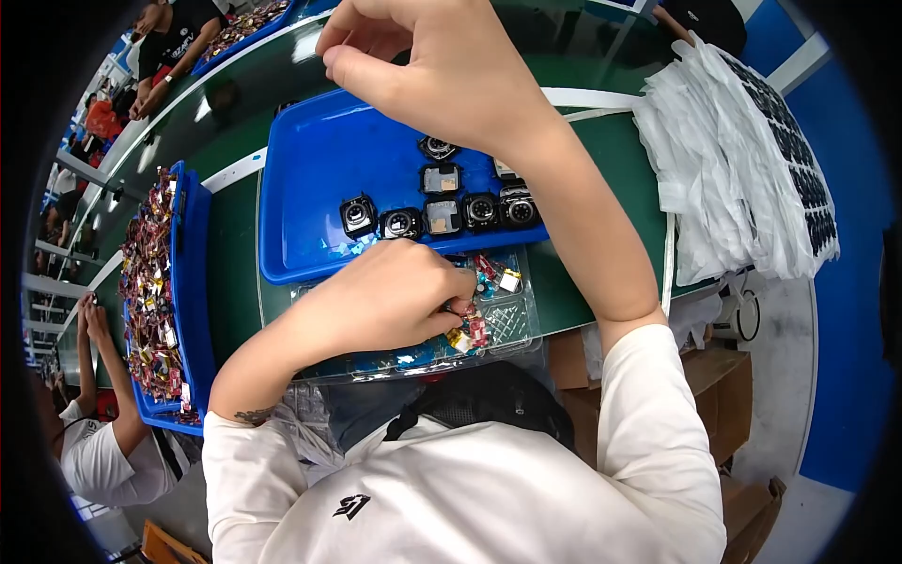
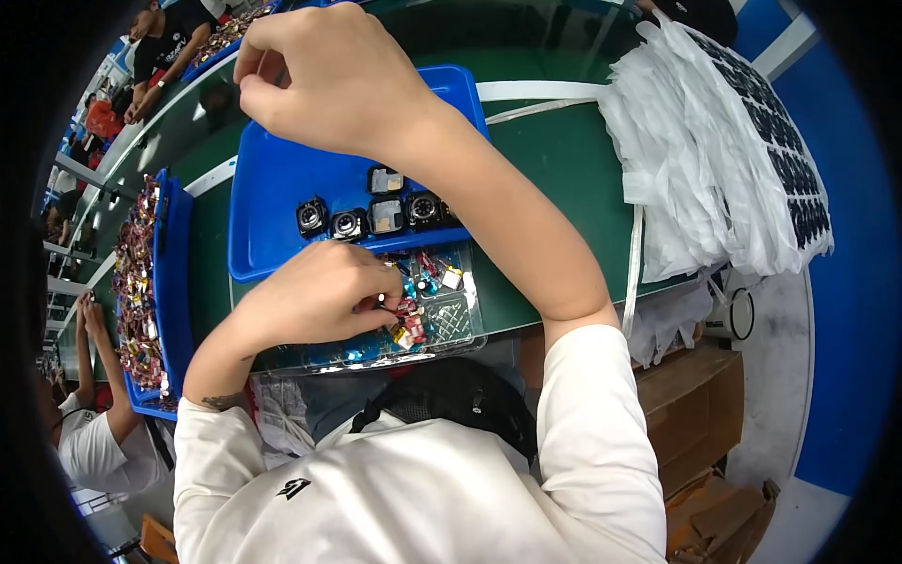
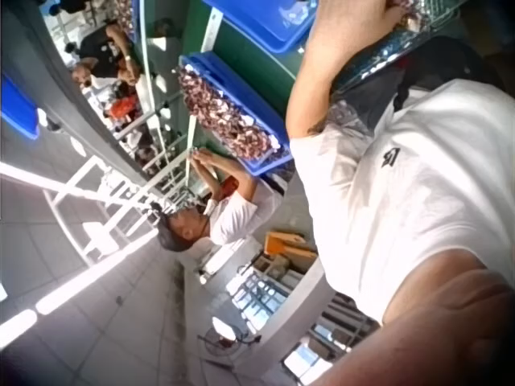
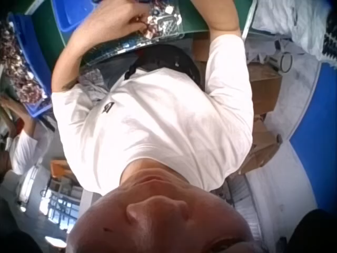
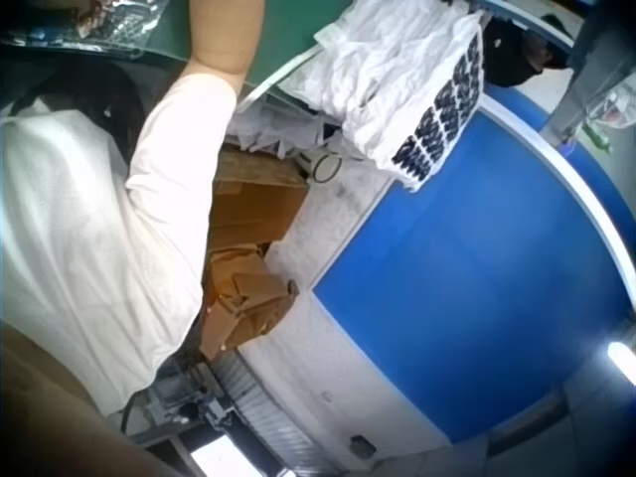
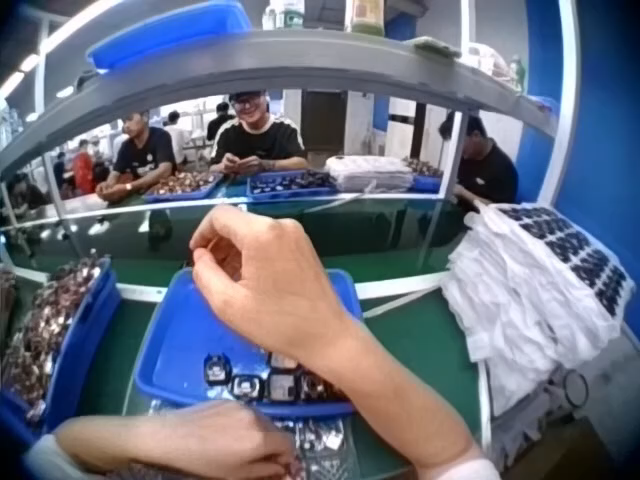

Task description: The recorder is assembling small electronic components, specifically camera modules or sensors, and placing them into a tray.

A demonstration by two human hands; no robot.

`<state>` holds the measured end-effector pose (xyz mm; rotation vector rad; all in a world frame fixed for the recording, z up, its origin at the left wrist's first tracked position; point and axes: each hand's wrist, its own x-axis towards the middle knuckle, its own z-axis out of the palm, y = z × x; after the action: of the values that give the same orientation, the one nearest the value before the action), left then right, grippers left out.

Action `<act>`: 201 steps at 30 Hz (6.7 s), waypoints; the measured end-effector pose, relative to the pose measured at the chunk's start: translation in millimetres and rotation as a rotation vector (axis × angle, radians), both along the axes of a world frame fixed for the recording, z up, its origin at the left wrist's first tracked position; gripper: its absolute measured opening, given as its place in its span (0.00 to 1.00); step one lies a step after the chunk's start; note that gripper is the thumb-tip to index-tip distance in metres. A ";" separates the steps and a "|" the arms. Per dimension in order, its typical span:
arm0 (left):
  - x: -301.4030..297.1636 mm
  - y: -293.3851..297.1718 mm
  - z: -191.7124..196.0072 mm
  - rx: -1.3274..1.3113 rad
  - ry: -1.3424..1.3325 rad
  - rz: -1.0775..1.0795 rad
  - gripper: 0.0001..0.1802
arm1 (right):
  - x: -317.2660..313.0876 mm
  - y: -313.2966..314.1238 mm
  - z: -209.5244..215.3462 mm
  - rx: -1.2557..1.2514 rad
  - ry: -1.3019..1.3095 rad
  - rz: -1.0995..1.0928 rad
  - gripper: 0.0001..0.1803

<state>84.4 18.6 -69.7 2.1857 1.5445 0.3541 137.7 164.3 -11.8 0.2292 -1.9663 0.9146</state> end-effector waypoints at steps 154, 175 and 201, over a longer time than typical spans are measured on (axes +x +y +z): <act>-90.2 1.5 52.0 0.440 -0.996 0.765 0.08 | -24.3 -24.0 -22.5 -0.473 -0.129 -0.074 0.08; -114.0 30.5 45.4 0.354 -0.722 0.768 0.07 | -17.8 -0.9 -12.4 -0.250 -0.200 -0.217 0.09; -112.9 43.3 10.9 0.210 -0.163 0.356 0.07 | -16.2 8.8 -10.2 0.093 -0.043 -0.354 0.08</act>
<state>-28.4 61.9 -58.8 1.9614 1.8718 0.8185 121.6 173.1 -22.0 -0.0863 -2.0081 0.6034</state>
